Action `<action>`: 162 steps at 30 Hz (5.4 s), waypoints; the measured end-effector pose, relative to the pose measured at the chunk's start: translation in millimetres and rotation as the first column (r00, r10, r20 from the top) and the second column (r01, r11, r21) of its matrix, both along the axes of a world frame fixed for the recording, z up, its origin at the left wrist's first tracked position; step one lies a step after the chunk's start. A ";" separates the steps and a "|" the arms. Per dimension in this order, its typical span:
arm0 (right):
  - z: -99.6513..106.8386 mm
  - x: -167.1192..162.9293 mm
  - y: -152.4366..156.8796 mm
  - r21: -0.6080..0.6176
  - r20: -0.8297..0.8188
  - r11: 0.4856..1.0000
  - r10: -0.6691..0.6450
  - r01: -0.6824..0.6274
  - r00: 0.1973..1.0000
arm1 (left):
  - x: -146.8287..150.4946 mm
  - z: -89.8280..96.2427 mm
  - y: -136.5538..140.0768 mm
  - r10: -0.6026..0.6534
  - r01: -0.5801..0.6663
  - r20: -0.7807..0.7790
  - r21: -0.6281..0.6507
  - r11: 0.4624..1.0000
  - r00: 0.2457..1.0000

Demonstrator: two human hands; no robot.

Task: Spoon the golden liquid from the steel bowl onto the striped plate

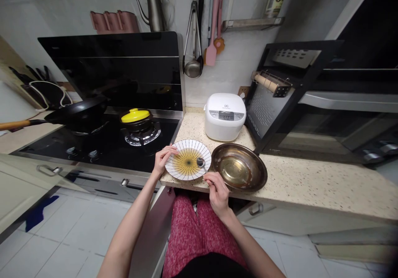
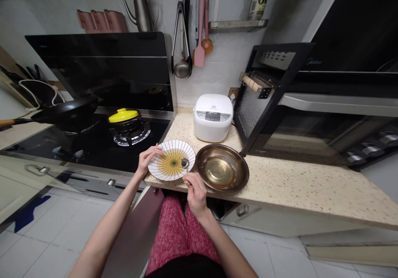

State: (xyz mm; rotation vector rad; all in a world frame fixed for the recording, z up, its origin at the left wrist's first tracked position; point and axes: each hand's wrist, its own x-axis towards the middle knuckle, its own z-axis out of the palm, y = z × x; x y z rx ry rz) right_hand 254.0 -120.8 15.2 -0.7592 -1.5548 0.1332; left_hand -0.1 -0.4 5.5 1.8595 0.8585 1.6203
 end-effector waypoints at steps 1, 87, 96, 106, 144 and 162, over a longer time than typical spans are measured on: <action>-0.2 -0.5 0.5 -0.008 0.001 1.000 0.000 0.000 1.000 | 0.1 0.3 -0.2 -0.001 0.001 0.001 0.000 1.000 1.000; -16.5 97.9 -22.9 0.182 0.333 0.981 -0.128 0.070 0.934 | -2.1 -2.0 1.9 -0.001 0.001 0.005 0.009 1.000 1.000; 1.4 53.1 -24.1 0.066 -0.055 0.994 -0.085 0.088 0.995 | -1.5 -4.2 4.5 0.000 -0.001 0.019 0.013 1.000 1.000; -6.4 -0.6 -9.7 -0.106 -0.155 0.993 0.030 -0.047 0.987 | 0.3 -2.5 2.0 -0.004 0.004 0.022 0.007 1.000 1.000; -0.4 7.9 -11.7 -0.168 -0.378 0.985 -0.025 -0.042 0.926 | -0.2 -0.7 -0.2 -0.003 0.003 0.015 0.002 1.000 1.000; -1.4 54.2 -17.4 -0.092 -0.299 0.975 -0.222 0.203 0.928 | -2.7 -3.4 2.4 -0.009 0.008 0.005 0.025 1.000 1.000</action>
